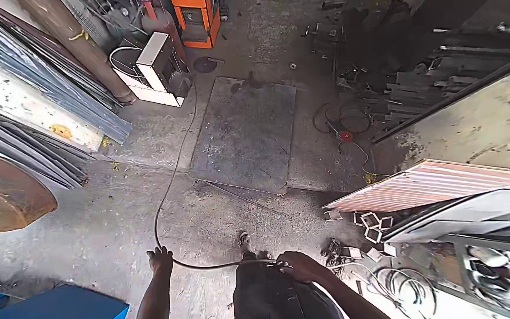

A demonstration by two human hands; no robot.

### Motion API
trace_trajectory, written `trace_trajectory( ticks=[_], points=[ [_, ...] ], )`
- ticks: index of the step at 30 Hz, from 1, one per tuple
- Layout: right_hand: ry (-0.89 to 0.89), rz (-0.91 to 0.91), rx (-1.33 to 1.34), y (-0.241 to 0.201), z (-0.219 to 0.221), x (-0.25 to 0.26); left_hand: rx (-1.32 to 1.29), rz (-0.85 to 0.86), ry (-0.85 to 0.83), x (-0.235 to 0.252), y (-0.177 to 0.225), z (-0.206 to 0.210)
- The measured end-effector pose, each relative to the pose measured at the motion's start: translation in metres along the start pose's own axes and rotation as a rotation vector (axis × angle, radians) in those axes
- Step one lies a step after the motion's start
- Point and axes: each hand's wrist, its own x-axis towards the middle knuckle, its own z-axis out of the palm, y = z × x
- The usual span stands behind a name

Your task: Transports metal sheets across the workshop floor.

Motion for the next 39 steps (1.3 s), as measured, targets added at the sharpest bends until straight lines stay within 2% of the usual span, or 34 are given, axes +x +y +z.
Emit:
trace_trajectory(
  ticks=[3, 6, 9, 12, 17, 22, 26, 31, 33, 35, 37, 39],
  points=[
    [0.062, 0.137, 0.001, 0.034, 0.010, -0.018, -0.190, 0.107, -0.056, -0.008, 0.035, 0.009],
    [0.102, 0.367, 0.004, 0.092, 0.025, -0.040, -0.363, 0.325, -0.135, -0.013, 0.083, 0.006],
    [0.214, 0.544, 0.175, 0.142, 0.058, -0.072, -0.382, 0.555, -0.210, -0.029, 0.132, 0.002],
    [0.254, 0.635, 0.311, 0.176, 0.101, -0.105, -0.364, 0.678, -0.256, -0.045, 0.167, -0.010],
    [0.265, 0.694, 0.489, 0.183, 0.153, -0.125, -0.407, 0.723, -0.255, -0.039, 0.189, -0.018],
    [0.251, 0.678, 0.641, 0.184, 0.141, -0.119, -0.422, 0.632, -0.269, -0.022, 0.178, -0.026],
    [0.240, 0.648, 0.638, 0.220, 0.088, -0.110, -0.478, 0.497, -0.270, -0.018, 0.168, -0.042],
    [0.252, 0.607, 0.520, 0.303, -0.037, -0.091, -0.704, 0.286, -0.253, -0.031, 0.187, -0.063],
    [0.261, 0.584, 0.484, 0.345, -0.086, -0.072, -0.807, 0.183, -0.251, -0.043, 0.208, -0.069],
    [0.276, 0.560, 0.443, 0.387, -0.143, -0.046, -0.915, 0.105, -0.243, -0.055, 0.247, -0.082],
    [0.267, 0.569, 0.440, 0.402, -0.187, -0.030, -0.953, 0.079, -0.237, -0.089, 0.285, -0.106],
    [0.267, 0.546, 0.437, 0.401, -0.235, -0.015, -0.949, 0.105, -0.138, -0.118, 0.324, -0.152]
  ],
)
